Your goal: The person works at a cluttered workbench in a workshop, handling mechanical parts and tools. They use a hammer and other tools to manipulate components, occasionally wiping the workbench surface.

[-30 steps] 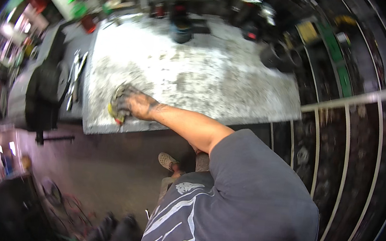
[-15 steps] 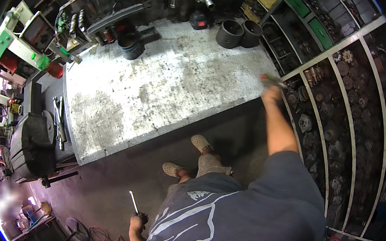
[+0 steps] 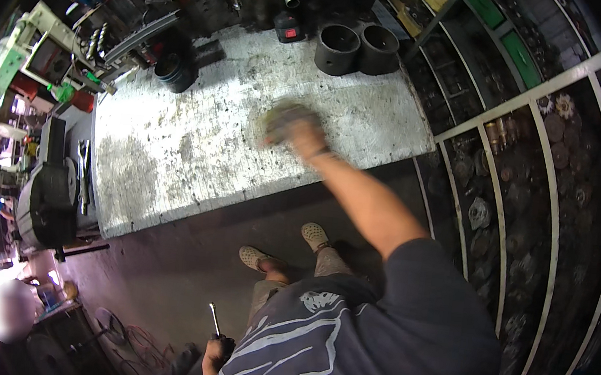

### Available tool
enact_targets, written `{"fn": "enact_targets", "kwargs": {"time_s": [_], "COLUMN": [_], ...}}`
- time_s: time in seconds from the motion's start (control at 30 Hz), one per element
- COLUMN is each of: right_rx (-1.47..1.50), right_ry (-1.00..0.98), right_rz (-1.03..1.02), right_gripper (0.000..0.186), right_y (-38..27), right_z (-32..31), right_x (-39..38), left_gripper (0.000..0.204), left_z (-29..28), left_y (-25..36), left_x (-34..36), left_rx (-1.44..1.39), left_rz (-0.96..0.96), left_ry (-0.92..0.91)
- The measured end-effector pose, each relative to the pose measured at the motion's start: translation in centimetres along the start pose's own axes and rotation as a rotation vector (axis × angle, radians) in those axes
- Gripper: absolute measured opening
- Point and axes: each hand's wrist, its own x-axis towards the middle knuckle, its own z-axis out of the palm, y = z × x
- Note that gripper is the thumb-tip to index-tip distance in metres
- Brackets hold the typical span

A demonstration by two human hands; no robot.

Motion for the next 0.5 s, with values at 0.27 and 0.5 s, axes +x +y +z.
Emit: {"fn": "enact_targets", "kwargs": {"time_s": [0.27, 0.5], "right_rx": [-1.335, -0.859], "right_ry": [0.921, -0.162], "right_rz": [0.571, -0.25], "right_gripper": [0.022, 0.052], "right_y": [-8.9, -8.6], "right_z": [-44.0, -18.5], "right_x": [-13.4, -6.7], "left_gripper": [0.044, 0.039], "left_z": [9.2, 12.2], "left_y": [10.7, 14.9], "left_x": [4.0, 5.4], "left_rx": [-0.237, -0.367], "left_rz": [-0.293, -0.18], "left_ry": [-0.138, -0.175]}}
